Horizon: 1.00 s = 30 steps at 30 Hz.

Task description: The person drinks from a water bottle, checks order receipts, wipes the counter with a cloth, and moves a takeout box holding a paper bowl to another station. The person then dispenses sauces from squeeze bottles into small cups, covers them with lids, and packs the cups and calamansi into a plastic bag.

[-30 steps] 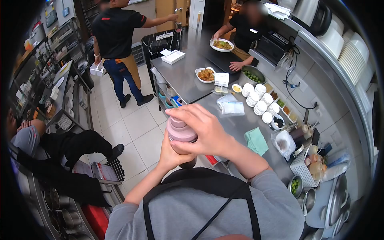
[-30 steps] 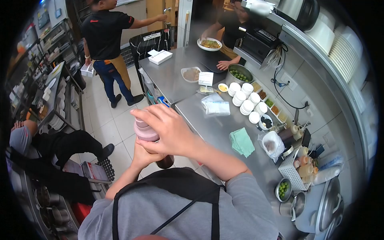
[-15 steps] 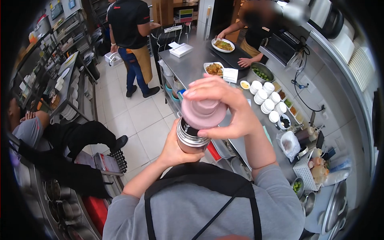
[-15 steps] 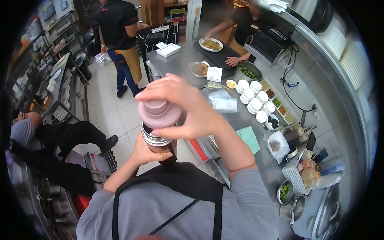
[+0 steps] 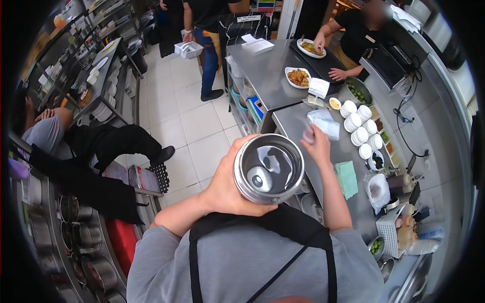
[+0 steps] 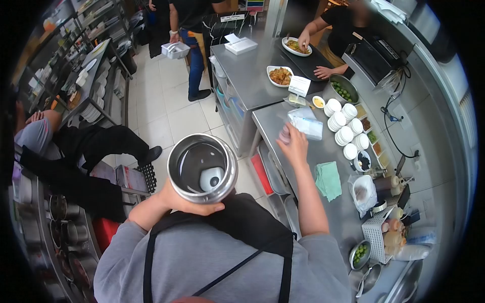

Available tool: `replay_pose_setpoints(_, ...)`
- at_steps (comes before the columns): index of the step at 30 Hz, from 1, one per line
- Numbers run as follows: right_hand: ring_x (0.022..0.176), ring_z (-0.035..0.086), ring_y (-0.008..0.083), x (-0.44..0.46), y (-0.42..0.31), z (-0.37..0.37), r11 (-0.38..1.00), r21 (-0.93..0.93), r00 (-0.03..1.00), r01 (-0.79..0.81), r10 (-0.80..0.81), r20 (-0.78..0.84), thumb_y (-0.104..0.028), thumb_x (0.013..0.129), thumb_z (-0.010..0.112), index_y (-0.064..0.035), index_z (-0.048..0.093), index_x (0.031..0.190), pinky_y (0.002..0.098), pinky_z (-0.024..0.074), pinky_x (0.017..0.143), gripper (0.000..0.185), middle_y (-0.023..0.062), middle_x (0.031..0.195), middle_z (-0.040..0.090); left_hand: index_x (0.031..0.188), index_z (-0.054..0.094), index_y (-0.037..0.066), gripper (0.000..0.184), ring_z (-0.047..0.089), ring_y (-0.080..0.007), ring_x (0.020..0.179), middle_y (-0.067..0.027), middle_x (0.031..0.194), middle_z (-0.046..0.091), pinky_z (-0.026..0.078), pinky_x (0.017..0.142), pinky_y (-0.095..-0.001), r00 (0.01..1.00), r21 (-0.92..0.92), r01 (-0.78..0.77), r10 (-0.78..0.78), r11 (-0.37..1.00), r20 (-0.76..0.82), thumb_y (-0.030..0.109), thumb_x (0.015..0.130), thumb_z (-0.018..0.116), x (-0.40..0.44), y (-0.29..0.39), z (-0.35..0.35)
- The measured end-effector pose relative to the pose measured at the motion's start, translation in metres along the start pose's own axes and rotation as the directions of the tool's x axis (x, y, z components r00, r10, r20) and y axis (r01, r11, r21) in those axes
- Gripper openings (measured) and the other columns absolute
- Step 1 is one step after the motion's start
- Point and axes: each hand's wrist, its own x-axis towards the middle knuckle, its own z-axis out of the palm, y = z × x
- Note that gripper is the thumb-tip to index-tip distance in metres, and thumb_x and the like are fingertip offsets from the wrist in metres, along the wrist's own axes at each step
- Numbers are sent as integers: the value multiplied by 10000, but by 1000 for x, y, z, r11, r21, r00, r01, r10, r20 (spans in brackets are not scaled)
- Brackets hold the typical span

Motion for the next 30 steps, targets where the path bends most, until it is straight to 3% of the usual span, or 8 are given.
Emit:
replay_pose_setpoints(4,1068,445,296,-40,53,41,981,-160,992,-111,120,47,-243,628,725,-130,452,1209,439,330,911,652,101,1202,478,1263,256,13,986,470,-209,1087,-127,1172,449,358,934,-335,991,66,-90,82,994,107,148,478,837,6,2,-4)
replay_pose_setpoints(7,1140,378,313,-53,67,58,991,-103,994,-87,80,-77,-272,641,719,-180,432,1242,476,275,951,672,87,1254,431,1257,257,6,995,499,-224,1066,-148,1184,452,386,912,-332,967,-98,-213,225,972,123,220,485,848,18,-3,-3)
replay_pose_setpoints(9,1171,347,335,-53,68,64,966,-234,992,-108,90,-84,-296,655,710,-248,403,1275,512,252,967,694,86,1295,390,1249,267,-1,990,518,-234,1050,-158,1181,460,403,898,-332,947,-166,-281,301,945,110,260,493,850,26,-2,0)
replay_pose_setpoints(10,1201,314,344,-54,64,65,935,-305,984,-180,169,-62,-341,675,688,-301,362,1301,556,217,977,708,67,1313,384,1244,275,-4,981,527,-238,1041,-161,1175,467,411,891,-334,940,-177,-310,329,934,94,276,499,848,30,1,2)
replay_pose_setpoints(15,1232,276,345,-56,72,76,917,-328,973,-229,227,-43,-408,727,622,-290,295,1338,567,200,985,703,13,1331,379,1210,336,-30,899,568,-271,970,-184,1111,511,447,833,-338,937,-260,-322,346,910,53,317,541,825,45,15,10)
replay_pose_setpoints(23,1204,300,336,-57,66,68,940,-307,988,-150,136,-67,-399,756,597,-232,329,1321,557,185,988,647,41,1309,393,1165,380,-67,658,586,-321,839,-226,1051,526,475,721,-360,843,-144,-538,532,831,-79,179,668,735,66,13,20)
replay_pose_setpoints(30,1185,318,334,-57,72,73,935,-317,987,-157,134,-94,-391,753,602,-212,355,1306,546,188,983,632,49,1295,403,1110,448,-71,467,586,-314,832,-189,943,574,473,705,-356,784,101,-618,621,779,7,68,718,660,87,20,17)
